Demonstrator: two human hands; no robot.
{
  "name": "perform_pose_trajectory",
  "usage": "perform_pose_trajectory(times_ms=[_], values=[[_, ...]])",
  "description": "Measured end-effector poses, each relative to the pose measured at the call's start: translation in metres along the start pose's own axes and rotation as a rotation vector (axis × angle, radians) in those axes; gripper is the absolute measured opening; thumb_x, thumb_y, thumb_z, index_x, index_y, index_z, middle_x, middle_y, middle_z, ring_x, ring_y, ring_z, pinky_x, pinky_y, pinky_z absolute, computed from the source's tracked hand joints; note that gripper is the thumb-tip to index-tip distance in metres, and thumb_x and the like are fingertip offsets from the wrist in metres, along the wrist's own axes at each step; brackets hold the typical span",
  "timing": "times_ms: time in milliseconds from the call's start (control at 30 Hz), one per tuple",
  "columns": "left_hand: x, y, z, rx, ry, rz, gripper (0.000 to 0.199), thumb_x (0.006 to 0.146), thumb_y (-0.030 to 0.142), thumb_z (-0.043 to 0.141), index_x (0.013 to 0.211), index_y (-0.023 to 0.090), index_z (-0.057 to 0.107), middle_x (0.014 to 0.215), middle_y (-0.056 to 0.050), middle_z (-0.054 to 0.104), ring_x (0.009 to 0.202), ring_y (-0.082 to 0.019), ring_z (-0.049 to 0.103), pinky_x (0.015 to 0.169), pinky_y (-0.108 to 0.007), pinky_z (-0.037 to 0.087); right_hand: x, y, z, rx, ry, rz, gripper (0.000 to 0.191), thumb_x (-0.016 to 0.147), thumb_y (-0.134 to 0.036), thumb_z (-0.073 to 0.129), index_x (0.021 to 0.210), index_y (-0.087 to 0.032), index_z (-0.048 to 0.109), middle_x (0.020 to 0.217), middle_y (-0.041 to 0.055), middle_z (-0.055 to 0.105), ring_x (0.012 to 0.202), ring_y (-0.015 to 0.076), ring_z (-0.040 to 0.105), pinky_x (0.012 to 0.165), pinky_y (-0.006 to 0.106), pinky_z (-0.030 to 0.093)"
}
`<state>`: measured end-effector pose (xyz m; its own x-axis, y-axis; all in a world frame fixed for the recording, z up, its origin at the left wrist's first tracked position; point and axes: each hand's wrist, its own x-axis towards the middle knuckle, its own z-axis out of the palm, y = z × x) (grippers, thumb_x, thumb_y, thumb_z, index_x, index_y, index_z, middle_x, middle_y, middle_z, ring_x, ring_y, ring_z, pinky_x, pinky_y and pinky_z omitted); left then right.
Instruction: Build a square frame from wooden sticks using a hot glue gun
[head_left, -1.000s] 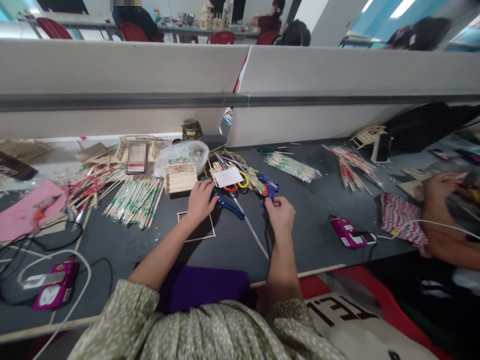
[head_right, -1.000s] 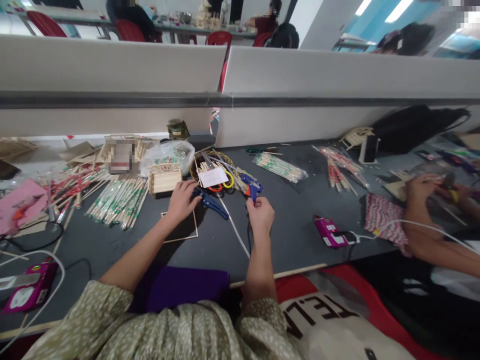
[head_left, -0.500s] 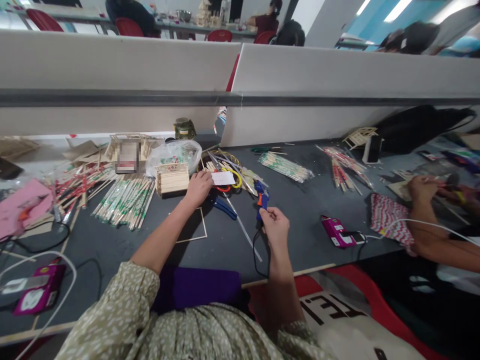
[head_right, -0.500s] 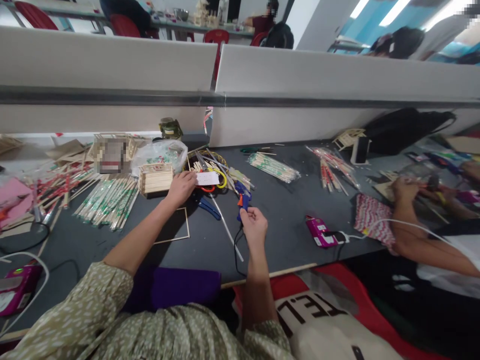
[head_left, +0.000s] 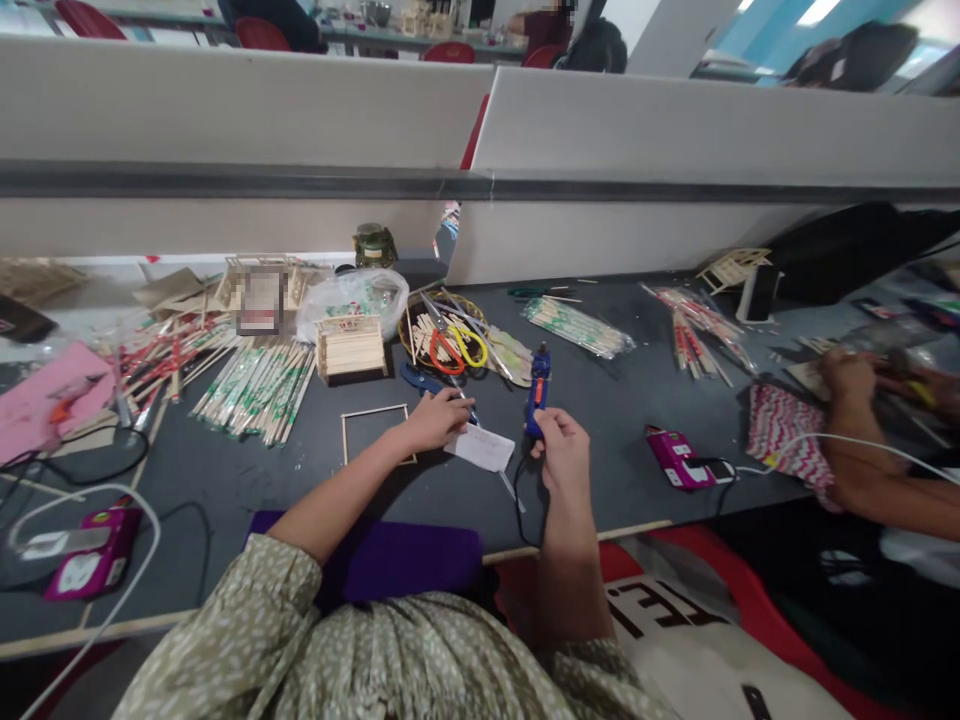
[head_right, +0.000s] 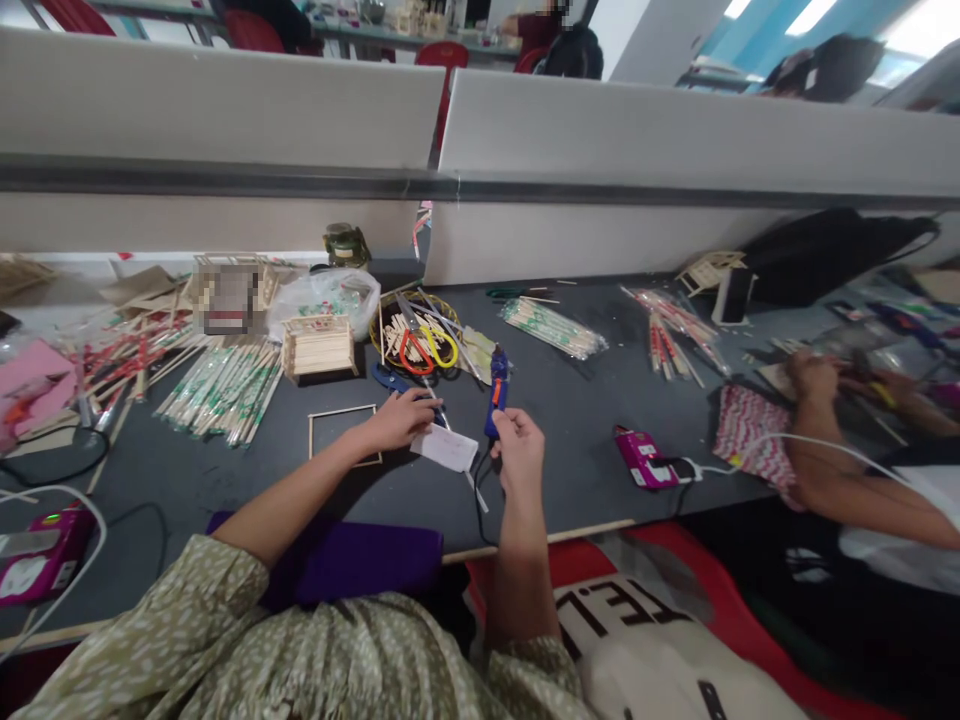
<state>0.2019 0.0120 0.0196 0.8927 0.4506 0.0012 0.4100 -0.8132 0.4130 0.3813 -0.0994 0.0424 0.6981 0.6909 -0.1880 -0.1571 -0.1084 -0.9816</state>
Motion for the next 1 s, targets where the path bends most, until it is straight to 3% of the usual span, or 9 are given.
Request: perform_pose_trajectory(times_ms=[167,333,467,600,733,867,933,1000], values=[[-0.007,0.003,-0.011,0.036,-0.124,0.02,0.02,0.092,0.021,0.05,0.102,0.017,0.067,0.121,-0.01,0.067,0.119,-0.026,0.055,0.091,-0.04,0.045,-0.014,0.017,-0.003,0.112,-0.174,0.17,0.04,0.056,-0.05,0.082,0.066,-0.019,0.059,0.057,-0.0046,0.056,0.05,0.0092,0.051,0.046,0.022,0.049],[-0.02,-0.004,-0.009,0.005,-0.104,0.089,0.019,0.091,0.02,0.052,0.098,0.017,0.069,0.116,-0.011,0.067,0.114,-0.023,0.057,0.098,-0.035,0.044,-0.021,0.037,-0.001,0.256,-0.246,0.245,0.039,0.058,-0.049,0.082,0.066,-0.02,0.057,0.06,-0.005,0.057,0.052,0.0092,0.05,0.063,0.033,0.058],[-0.027,-0.016,-0.007,-0.009,-0.073,0.076,0.016,0.09,0.019,0.053,0.096,0.018,0.068,0.109,-0.009,0.067,0.109,-0.022,0.059,0.1,-0.037,0.043,-0.015,0.043,0.002,0.304,-0.196,0.24,0.034,0.062,-0.046,0.076,0.066,-0.02,0.056,0.059,-0.0051,0.057,0.05,0.0087,0.048,0.061,0.031,0.057],[-0.031,-0.018,-0.007,-0.025,-0.021,0.066,0.014,0.09,0.015,0.053,0.09,0.017,0.067,0.1,-0.008,0.067,0.101,-0.021,0.061,0.093,-0.034,0.046,0.001,0.045,0.009,0.311,-0.096,0.141,0.03,0.064,-0.043,0.073,0.069,-0.02,0.055,0.06,-0.0063,0.056,0.049,0.0082,0.049,0.06,0.029,0.055],[-0.034,0.003,-0.001,0.037,0.23,-0.028,0.015,0.093,0.018,0.051,0.09,0.017,0.066,0.099,-0.008,0.067,0.097,-0.022,0.058,0.085,-0.032,0.047,0.023,0.043,0.015,0.319,-0.001,0.086,0.032,0.061,-0.042,0.074,0.064,-0.02,0.051,0.052,-0.0091,0.049,0.045,0.0067,0.047,0.058,0.027,0.054],[-0.033,0.028,0.015,0.183,0.473,-0.032,0.026,0.099,0.017,0.04,0.099,0.017,0.066,0.099,-0.008,0.067,0.088,-0.019,0.056,0.078,-0.031,0.046,0.033,0.032,0.009,0.286,-0.008,0.049,0.033,0.062,-0.044,0.073,0.067,-0.02,0.052,0.056,-0.0084,0.054,0.045,0.0067,0.047,0.056,0.027,0.055],[-0.029,0.035,0.025,0.261,0.465,-0.005,0.029,0.1,0.016,0.036,0.1,0.016,0.065,0.096,-0.008,0.066,0.085,-0.019,0.055,0.075,-0.031,0.045,0.031,0.025,0.002,0.182,0.004,0.007,0.032,0.062,-0.045,0.072,0.069,-0.02,0.053,0.056,-0.008,0.054,0.046,0.0077,0.047,0.048,0.023,0.048],[-0.023,0.039,0.036,0.304,0.352,0.045,0.027,0.101,0.017,0.037,0.097,0.015,0.065,0.094,-0.009,0.065,0.086,-0.019,0.056,0.073,-0.031,0.044,0.025,0.019,-0.006,0.023,0.028,-0.031,0.032,0.063,-0.046,0.071,0.07,-0.02,0.054,0.052,-0.0087,0.05,0.043,0.0078,0.042,0.04,0.02,0.037]])
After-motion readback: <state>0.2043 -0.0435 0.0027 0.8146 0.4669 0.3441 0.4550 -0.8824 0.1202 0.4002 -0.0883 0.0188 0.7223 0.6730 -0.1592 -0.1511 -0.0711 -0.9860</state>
